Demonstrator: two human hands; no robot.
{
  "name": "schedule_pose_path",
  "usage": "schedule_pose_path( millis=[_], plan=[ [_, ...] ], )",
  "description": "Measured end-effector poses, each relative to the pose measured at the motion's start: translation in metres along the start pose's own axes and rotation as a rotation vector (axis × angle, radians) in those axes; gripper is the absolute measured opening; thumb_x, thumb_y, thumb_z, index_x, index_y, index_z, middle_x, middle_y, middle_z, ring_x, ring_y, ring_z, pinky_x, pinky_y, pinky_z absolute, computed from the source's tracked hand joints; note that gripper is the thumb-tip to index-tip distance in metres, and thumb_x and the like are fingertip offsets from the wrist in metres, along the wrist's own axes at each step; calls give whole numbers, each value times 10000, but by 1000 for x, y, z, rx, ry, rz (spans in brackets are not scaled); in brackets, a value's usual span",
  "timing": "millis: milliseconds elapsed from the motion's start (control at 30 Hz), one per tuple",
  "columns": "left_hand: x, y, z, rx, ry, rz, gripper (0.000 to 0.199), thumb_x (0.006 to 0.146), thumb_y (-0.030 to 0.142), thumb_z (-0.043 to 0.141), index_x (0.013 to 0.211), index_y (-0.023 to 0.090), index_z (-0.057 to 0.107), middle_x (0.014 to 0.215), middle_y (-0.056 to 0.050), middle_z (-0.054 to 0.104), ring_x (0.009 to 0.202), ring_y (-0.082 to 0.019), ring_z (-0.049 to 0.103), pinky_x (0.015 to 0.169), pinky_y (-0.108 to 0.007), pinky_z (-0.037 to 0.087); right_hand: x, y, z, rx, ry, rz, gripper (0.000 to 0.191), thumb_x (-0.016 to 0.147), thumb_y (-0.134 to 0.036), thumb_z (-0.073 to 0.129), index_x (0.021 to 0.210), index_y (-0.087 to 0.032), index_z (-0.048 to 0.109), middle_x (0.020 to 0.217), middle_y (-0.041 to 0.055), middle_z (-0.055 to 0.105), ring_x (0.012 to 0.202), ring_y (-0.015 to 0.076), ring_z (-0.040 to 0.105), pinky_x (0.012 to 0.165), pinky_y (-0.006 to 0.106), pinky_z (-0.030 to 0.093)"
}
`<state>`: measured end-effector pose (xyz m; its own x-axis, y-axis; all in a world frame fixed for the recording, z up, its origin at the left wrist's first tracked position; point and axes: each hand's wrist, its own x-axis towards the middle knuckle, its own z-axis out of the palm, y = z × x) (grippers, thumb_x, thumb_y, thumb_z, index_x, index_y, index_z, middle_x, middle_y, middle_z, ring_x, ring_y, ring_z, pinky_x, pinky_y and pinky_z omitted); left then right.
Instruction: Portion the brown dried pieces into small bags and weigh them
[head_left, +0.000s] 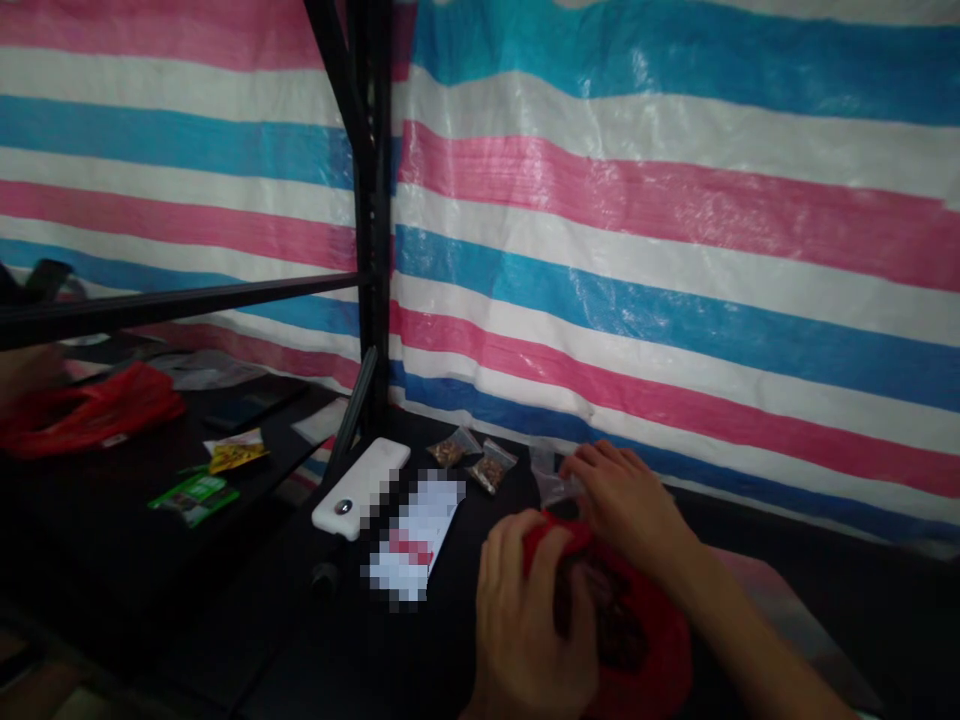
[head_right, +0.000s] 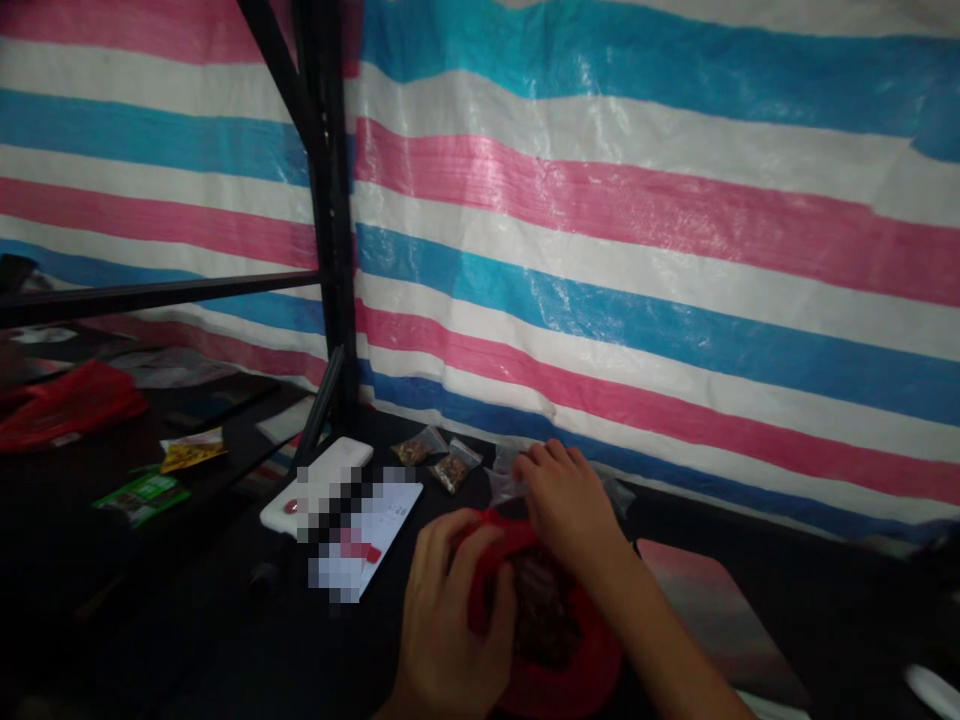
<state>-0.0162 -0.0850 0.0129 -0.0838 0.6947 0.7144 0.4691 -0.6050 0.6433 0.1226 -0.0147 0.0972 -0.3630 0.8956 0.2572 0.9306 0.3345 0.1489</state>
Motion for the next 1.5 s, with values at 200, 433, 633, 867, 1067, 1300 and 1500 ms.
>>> schedule_pose_path(
  millis=[200, 433, 633, 867, 1067, 1300, 1500],
  plan=[
    [7, 1, -7, -452, -84, -387, 507, 912, 290, 623, 1388, 229, 460, 1324, -128, 590, 1191, -258, 600, 992, -407, 522, -65, -10, 5, 31, 508, -201, 329, 877, -125, 560, 1105, -316, 703, 1226, 86, 672, 1102, 312, 592, 909, 456, 481],
    [25, 2, -19, -587, -241, -311, 103, 908, 259, 670, 1005, 238, 700, 1015, -28, 691, 975, -180, 662, 882, -276, 532, -85, -23, 15, 332, 670, -29, 368, 891, -165, 636, 1218, -333, 619, 1284, 87, 554, 1143, 272, 596, 919, 416, 532],
    [23, -2, -20, -451, -113, -59, 173, 901, 168, 674, 1025, 271, 737, 1005, -10, 706, 947, -152, 683, 843, -225, 546, -85, -27, -18, 833, 424, 71, 256, 923, -152, 570, 1136, -292, 596, 1158, 60, 626, 1119, 221, 605, 953, 364, 510],
    [23, -10, -19, -386, 68, -57, 133, 893, 119, 664, 949, 238, 679, 948, -1, 685, 913, -153, 668, 795, -244, 552, -78, -16, -28, 906, 474, 253, 112, 910, -212, 593, 802, -226, 620, 819, 10, 644, 786, 180, 608, 708, 281, 474],
    [15, 4, -26, 11, 296, 345, 374, 792, 73, 708, 1129, 217, 632, 1122, -68, 649, 1045, -232, 620, 922, -381, 494, -81, -18, -28, 781, 419, 301, 57, 902, -214, 619, 855, -229, 650, 836, 12, 654, 795, 189, 586, 731, 301, 431],
    [4, -1, -14, 200, -85, 269, 470, 951, 220, 476, 1415, 155, 448, 1254, -140, 645, 1200, -289, 554, 960, -433, 481, -89, -49, -50, 867, 67, 104, 123, 877, -133, 672, 894, -255, 667, 914, -23, 692, 881, 169, 604, 812, 288, 435],
    [11, -2, -28, 135, 75, 194, 179, 905, 154, 531, 1079, 183, 556, 913, -72, 629, 857, -229, 582, 748, -357, 467, -87, -30, -34, 875, 132, 200, 187, 1008, -222, 487, 918, -239, 650, 938, -1, 691, 856, 155, 629, 777, 272, 454]
  ],
)
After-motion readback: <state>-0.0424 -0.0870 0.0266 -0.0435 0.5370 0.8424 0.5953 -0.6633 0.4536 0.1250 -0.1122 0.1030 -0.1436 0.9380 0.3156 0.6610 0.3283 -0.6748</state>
